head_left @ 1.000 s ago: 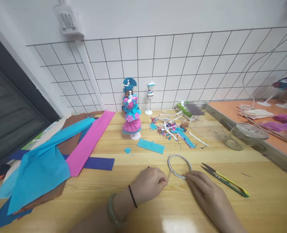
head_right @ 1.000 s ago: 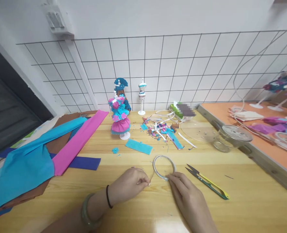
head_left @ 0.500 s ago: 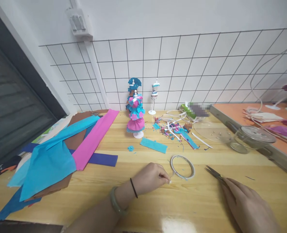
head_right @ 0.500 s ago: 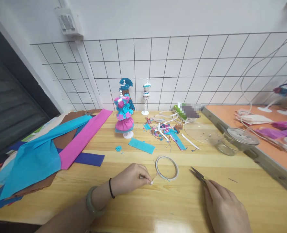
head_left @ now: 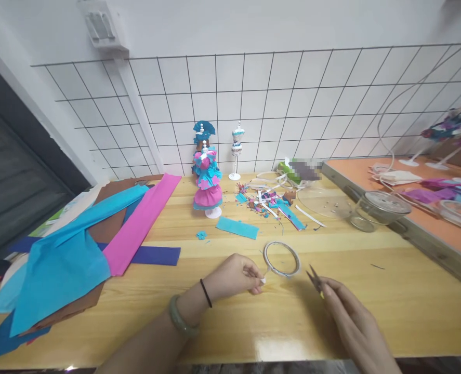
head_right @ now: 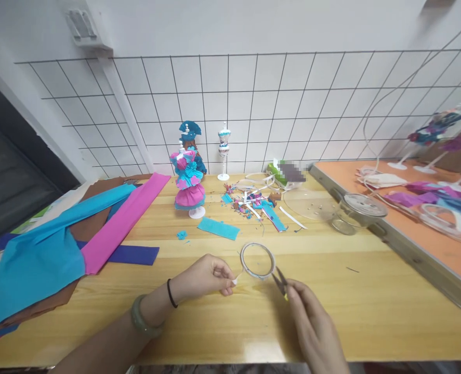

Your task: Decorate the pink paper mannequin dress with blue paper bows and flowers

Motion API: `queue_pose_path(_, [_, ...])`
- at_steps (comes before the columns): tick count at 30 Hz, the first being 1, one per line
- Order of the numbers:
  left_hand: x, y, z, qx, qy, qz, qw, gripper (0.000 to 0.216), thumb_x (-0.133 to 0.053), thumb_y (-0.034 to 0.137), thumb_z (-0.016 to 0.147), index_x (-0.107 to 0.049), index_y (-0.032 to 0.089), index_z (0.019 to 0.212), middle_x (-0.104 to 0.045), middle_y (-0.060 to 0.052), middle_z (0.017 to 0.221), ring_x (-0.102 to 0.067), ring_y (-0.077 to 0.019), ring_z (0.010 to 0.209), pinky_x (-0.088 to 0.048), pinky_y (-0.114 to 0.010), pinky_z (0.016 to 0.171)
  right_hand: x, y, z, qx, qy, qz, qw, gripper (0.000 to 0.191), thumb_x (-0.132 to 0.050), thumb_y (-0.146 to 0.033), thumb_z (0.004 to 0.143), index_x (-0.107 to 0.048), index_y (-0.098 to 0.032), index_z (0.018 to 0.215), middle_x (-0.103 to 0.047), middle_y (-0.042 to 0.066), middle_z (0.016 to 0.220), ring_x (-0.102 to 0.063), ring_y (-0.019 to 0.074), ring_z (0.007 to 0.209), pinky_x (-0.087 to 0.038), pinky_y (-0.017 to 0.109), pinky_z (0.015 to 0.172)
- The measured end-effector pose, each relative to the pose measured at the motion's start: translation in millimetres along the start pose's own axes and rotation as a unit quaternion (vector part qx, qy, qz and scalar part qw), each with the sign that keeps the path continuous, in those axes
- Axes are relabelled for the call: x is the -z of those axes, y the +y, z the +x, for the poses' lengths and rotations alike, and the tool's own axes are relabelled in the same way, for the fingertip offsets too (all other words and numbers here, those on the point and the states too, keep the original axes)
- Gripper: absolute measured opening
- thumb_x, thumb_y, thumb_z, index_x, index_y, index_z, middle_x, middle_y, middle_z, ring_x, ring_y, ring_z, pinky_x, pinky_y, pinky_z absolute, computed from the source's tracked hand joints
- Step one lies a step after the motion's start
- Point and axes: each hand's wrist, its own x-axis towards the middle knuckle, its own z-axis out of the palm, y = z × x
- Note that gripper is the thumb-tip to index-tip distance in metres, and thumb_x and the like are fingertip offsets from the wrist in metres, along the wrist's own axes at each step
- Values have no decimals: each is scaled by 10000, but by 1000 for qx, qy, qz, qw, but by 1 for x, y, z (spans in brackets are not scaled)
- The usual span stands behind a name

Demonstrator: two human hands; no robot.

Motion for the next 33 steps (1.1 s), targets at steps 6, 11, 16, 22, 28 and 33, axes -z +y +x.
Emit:
queue_pose_path(6, [-2, -2, 1, -1, -29, -47, 998, 463, -758, 430, 461, -579, 93, 723, -614, -26, 585, -589, -122, 522, -462, -292, 588, -30, -28, -8, 43, -98, 72, 992, 292, -576, -407, 729, -592, -180, 911, -678, 80, 944, -609, 231, 956, -502, 250, 782])
queue_pose_path(11, [-4, -1, 1, -7, -44, -54, 998, 499, -743, 466, 462, -589, 86, 748, -606, -19, 569, -572, -109, 500, -461, -291, 584, -38, -40, -1, 67, -166, 19, 984, 273, -450, -398, 821, -621, -190, 862, -691, 78, 878, -641, 218, 828, -494, 266, 727])
queue_pose_path(16, [-4, 0, 0, -6, -42, -38, 998, 450, -723, 453, 505, -596, 91, 741, -590, -8, 566, -559, -100, 503, -460, -284, 585, -42, -39, 2, 92, -181, -22, 979, 264, -427, -338, 827, -626, -197, 927, -690, 90, 907, -640, 226, 801, -481, 287, 702])
queue_pose_path(22, [-3, 3, -3, -21, -6, 69, 997, 224, -594, 297, 682, -606, 86, 757, -584, -27, 617, -548, -100, 520, -468, -251, 529, -43, -33, 2, 71, -162, -1, 984, 277, -437, -369, 819, -633, -178, 863, -692, 93, 877, -638, 226, 796, -480, 277, 700])
queue_pose_path(28, [-6, 7, -6, -171, 81, 233, 954, 234, -554, 181, 682, -659, 133, 885, -598, -77, 889, -580, -151, 749, -462, -195, 521, -43, -35, 0, 80, -163, -1, 983, 247, -446, -324, 813, -638, -187, 887, -694, 65, 881, -638, 208, 788, -475, 258, 692])
queue_pose_path(33, [-13, -1, 0, -153, 45, 207, 965, 273, -495, 83, 673, -659, 121, 889, -636, -61, 822, -586, -131, 717, -467, -195, 571, -43, -34, 0, 89, -175, -9, 980, 238, -451, -283, 804, -644, -192, 910, -691, 58, 894, -637, 203, 804, -469, 259, 703])
